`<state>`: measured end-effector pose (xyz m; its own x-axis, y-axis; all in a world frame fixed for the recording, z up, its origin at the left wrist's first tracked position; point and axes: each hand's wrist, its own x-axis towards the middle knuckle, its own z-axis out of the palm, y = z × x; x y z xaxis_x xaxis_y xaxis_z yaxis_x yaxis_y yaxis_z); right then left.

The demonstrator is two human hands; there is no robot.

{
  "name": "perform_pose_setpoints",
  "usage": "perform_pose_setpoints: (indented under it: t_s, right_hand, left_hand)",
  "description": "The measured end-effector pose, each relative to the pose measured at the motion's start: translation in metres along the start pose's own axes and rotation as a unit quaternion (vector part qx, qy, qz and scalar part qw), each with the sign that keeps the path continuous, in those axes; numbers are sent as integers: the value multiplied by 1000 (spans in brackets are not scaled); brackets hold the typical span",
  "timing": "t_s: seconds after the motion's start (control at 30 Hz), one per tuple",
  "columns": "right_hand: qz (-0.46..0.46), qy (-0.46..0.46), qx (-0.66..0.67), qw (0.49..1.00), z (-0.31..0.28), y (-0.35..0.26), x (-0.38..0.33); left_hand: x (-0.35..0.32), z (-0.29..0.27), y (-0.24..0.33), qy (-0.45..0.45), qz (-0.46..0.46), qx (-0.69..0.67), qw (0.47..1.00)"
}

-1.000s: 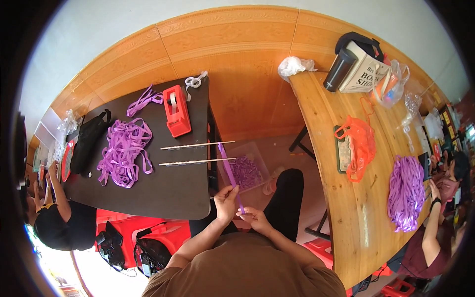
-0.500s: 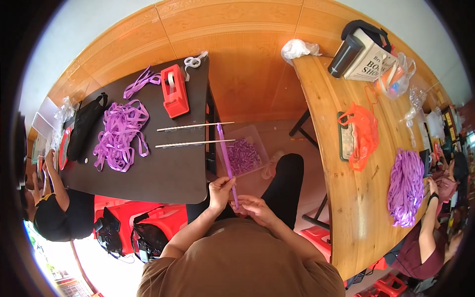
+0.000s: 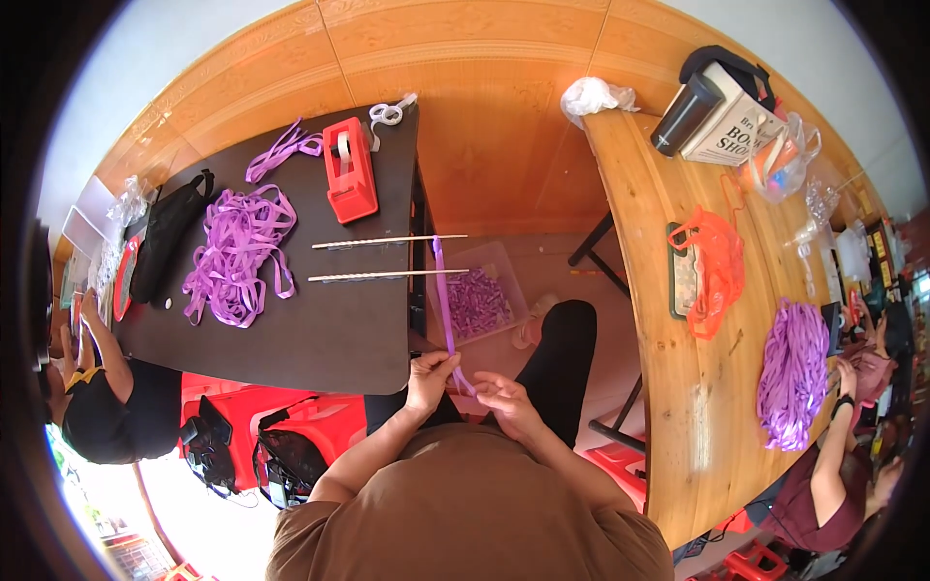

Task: Using a jig and tape to create ribbon bows.

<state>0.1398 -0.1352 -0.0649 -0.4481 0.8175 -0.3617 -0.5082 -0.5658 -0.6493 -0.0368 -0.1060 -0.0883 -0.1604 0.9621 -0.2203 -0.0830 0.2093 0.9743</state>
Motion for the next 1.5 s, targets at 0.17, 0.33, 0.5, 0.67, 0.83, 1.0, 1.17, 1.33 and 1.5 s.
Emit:
perform_pose_setpoints:
  t_s: [0.17, 0.33, 0.5, 0.67, 0.83, 1.0, 1.17, 1.33, 1.5]
  right_hand:
    - [-4, 12, 31, 999, -3, 0, 0]
    - [-48, 74, -183, 979, 0, 11, 10]
    - [-26, 51, -282, 958, 1, 11, 21]
    - [38, -15, -255, 966, 5, 5, 14]
    - [54, -16, -215, 975, 7, 6, 8]
    - [144, 22, -83, 986, -13, 21, 12]
    - [217, 53, 70, 972, -12, 19, 15]
    - [173, 104, 120, 972, -26, 41, 32]
    - [125, 179, 26, 976, -9, 42, 34]
  left_hand:
    - [1, 1, 2, 37, -48, -72, 996]
    - [-2, 1, 11, 3, -54, -65, 996]
    - [-3, 3, 12, 5, -65, -67, 996]
    - [-1, 4, 2, 30, -69, -55, 996]
    - [0, 4, 0, 34, -54, -45, 997]
    - [-13, -4, 30, -104, -128, -123, 979]
    - [-22, -17, 11, -142, -121, -169, 968]
    - [-17, -9, -14, -35, -80, -76, 993]
    - [-3, 5, -17, 92, 96, 188, 973]
